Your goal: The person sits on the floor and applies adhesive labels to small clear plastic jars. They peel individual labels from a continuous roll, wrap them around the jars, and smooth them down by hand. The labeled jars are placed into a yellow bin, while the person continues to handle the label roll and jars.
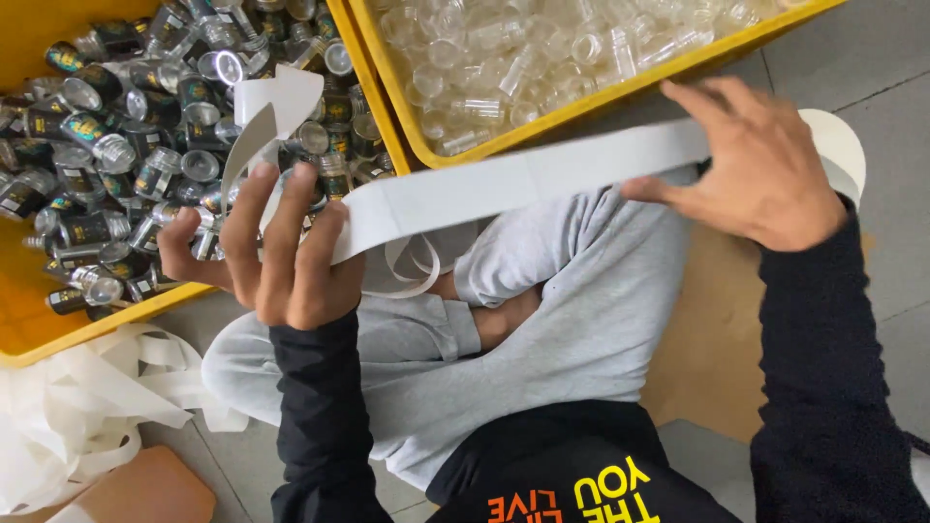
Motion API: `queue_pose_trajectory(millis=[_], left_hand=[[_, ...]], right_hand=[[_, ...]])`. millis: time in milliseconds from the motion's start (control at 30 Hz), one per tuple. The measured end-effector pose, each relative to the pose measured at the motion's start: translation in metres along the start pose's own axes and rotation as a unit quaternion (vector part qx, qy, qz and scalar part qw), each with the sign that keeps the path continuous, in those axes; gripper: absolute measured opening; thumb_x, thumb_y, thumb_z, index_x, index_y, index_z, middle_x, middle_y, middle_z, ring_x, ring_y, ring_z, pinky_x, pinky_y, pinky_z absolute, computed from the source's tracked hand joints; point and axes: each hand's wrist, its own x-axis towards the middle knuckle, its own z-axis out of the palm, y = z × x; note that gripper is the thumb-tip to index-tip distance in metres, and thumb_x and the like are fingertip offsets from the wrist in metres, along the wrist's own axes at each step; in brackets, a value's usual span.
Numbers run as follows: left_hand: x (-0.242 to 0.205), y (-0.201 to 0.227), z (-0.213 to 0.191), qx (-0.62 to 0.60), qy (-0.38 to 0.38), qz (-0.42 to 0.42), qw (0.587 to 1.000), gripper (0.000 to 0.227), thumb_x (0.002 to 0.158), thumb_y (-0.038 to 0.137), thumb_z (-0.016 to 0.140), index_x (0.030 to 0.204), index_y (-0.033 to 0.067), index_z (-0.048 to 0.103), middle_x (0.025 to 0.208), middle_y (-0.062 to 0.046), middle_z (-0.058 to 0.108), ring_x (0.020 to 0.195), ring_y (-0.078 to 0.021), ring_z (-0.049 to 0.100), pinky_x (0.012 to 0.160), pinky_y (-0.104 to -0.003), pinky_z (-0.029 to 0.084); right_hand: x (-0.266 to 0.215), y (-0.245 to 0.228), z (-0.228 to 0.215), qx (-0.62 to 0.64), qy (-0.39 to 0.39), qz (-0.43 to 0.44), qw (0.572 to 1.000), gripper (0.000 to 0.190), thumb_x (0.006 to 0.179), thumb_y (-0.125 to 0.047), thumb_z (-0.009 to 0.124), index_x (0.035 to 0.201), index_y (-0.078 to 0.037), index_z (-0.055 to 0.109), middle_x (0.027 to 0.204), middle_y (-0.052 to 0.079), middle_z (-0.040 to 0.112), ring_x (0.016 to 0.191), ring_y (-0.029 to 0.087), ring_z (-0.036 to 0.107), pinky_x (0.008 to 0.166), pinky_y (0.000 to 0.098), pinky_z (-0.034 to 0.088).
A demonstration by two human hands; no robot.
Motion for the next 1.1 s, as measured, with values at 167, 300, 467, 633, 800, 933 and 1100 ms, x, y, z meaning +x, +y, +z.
queue_pose_trajectory(millis=[167, 300, 467, 633, 800, 933, 1100], left_hand=[[-0.010, 0.002, 0.011, 0.009, 0.045, -0.030, 0.999, 0.025, 0.087, 0.030, 0.098, 0.088, 0.0206, 0.075, 0.110, 0.001, 0.084, 0.112, -0.0241, 0.072, 0.112, -0.060, 0.023], [-0.015, -0.008, 0.025, 0.054, 0.103, -0.026, 0.993, 0.026, 0.090, 0.045, 0.088, 0.100, 0.0229, 0.077, 0.104, 0.005, 0.086, 0.105, -0.0190, 0.075, 0.111, -0.056, 0.026], [-0.018, -0.012, 0.017, 0.053, 0.004, -0.043, 0.998, 0.031, 0.097, 0.036, 0.093, 0.115, 0.0167, 0.076, 0.090, 0.001, 0.089, 0.112, -0.0197, 0.072, 0.111, -0.059, 0.020], [-0.022, -0.008, 0.002, 0.010, -0.136, -0.067, 0.988, 0.049, 0.083, 0.018, 0.097, 0.127, 0.0098, 0.080, 0.104, -0.003, 0.083, 0.112, -0.0233, 0.069, 0.113, -0.059, 0.017], [-0.032, -0.016, 0.007, -0.134, -0.318, -0.120, 0.931, 0.075, 0.073, -0.003, 0.081, 0.144, 0.0089, 0.061, 0.099, -0.001, 0.073, 0.097, -0.0213, 0.064, 0.111, -0.047, 0.024], [-0.027, -0.029, 0.002, -0.249, -0.336, -0.160, 0.894, 0.069, 0.062, 0.016, 0.092, 0.126, 0.0099, 0.068, 0.094, -0.003, 0.055, 0.091, -0.0222, 0.049, 0.111, -0.049, 0.022], [-0.033, -0.048, -0.008, -0.344, -0.389, -0.139, 0.843, 0.028, 0.065, 0.013, 0.089, 0.083, 0.0087, 0.068, 0.078, -0.002, 0.055, 0.079, -0.0204, 0.048, 0.105, -0.044, 0.029]], right_hand=[[-0.016, 0.015, 0.013, 0.156, -0.056, 0.099, 0.981, 0.094, 0.079, -0.069, 0.074, 0.144, -0.001, 0.065, 0.133, 0.024, 0.063, 0.106, 0.041, 0.066, 0.089, 0.0503, 0.054], [-0.023, 0.013, 0.001, 0.274, -0.058, 0.146, 0.949, 0.052, 0.095, -0.034, 0.084, 0.122, 0.010, 0.074, 0.086, 0.021, 0.074, 0.059, 0.029, 0.064, 0.056, 0.0371, 0.049], [-0.032, 0.021, 0.002, 0.322, 0.035, 0.111, 0.940, 0.028, 0.104, -0.008, 0.080, 0.120, 0.013, 0.073, 0.085, 0.017, 0.067, 0.063, 0.022, 0.053, 0.058, 0.0330, 0.042], [-0.032, 0.026, -0.010, 0.374, 0.126, 0.065, 0.916, 0.017, 0.112, 0.015, 0.075, 0.126, 0.020, 0.067, 0.100, 0.023, 0.066, 0.076, 0.024, 0.055, 0.069, 0.0335, 0.045], [-0.030, 0.025, -0.040, 0.434, 0.078, 0.035, 0.897, 0.043, 0.097, 0.031, 0.063, 0.137, 0.015, 0.056, 0.121, 0.017, 0.047, 0.086, 0.020, 0.047, 0.078, 0.0312, 0.040], [-0.026, 0.045, -0.043, 0.405, 0.052, -0.030, 0.912, 0.050, 0.093, 0.028, 0.064, 0.140, 0.017, 0.049, 0.136, 0.024, 0.040, 0.085, 0.023, 0.047, 0.076, 0.0317, 0.044], [-0.035, 0.081, -0.023, 0.269, 0.071, -0.100, 0.955, 0.078, 0.079, 0.036, 0.058, 0.152, 0.019, 0.040, 0.147, 0.033, 0.028, 0.111, 0.045, 0.052, 0.097, 0.0526, 0.054]])
